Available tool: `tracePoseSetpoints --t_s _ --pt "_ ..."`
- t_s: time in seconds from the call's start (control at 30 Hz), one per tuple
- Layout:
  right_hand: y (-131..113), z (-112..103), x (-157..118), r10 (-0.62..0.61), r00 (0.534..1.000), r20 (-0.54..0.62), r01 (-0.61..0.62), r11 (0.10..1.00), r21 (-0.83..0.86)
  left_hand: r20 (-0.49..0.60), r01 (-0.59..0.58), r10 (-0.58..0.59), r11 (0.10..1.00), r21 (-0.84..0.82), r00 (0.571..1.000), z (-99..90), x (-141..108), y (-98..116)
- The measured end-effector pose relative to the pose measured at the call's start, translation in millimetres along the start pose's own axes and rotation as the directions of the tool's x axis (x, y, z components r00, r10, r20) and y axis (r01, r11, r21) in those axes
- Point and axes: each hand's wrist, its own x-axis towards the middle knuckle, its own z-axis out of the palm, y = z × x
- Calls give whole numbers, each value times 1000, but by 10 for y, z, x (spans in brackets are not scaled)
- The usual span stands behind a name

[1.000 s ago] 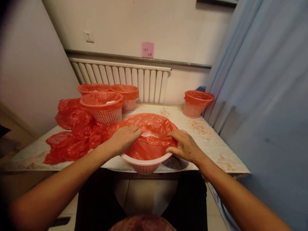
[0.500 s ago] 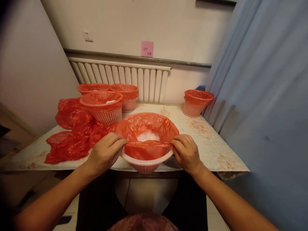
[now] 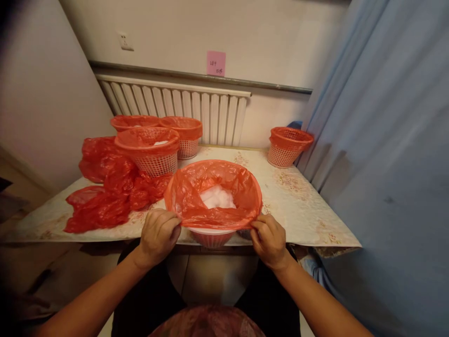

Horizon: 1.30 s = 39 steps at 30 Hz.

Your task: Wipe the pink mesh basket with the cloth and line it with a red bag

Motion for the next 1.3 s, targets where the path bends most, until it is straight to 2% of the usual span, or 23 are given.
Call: tracePoseSetpoints --t_s 0.07,0.17,0.33,0.47,0.57,0.77,0.93,0.97,1.03,1.1,1.17,1.23,1.3 --pt "20 60 -29 -17 999 40 17 1000 1 2 4 -4 1000 3 1000 43 -20 -8" --pt "27 119 -58 1 999 32 -1 1000 -3 24 -1 1 1000 -25 1000 71 -61 -5" --pt "-2 127 -79 23 998 54 -25 999 38 15 11 -10 996 -86 1000 56 -179 35" --pt "5 131 -107 18 989 149 -22 1000 21 80 29 -21 994 -106 997 49 -250 79" --pt "25 175 -124 23 987 158 -26 999 18 110 50 -38 993 -107 993 78 -263 96" --pt "67 270 -162 73 977 200 -87 994 64 125 142 -118 969 -200 985 197 -293 121" --pt "77 165 -238 191 923 333 -239 965 107 184 288 -249 928 -235 951 189 -301 212" --pt "61 119 -248 236 912 335 -283 954 99 215 325 -277 916 -235 936 171 -303 230" --pt "6 14 -247 385 884 265 -408 912 38 275 419 -352 874 -244 895 131 -327 253" --pt "-67 -81 -217 530 842 95 -526 848 -65 307 541 -462 798 -267 832 102 -399 260" --pt "-137 -130 -167 507 860 55 -498 858 -123 317 679 -603 684 -268 732 99 -534 255" --pt "-177 -115 -119 376 911 170 -363 926 -105 330 800 -729 557 -224 600 126 -730 248" --pt "-169 -50 -93 234 926 296 -225 972 -64 369 878 -797 452 -158 477 169 -964 248"
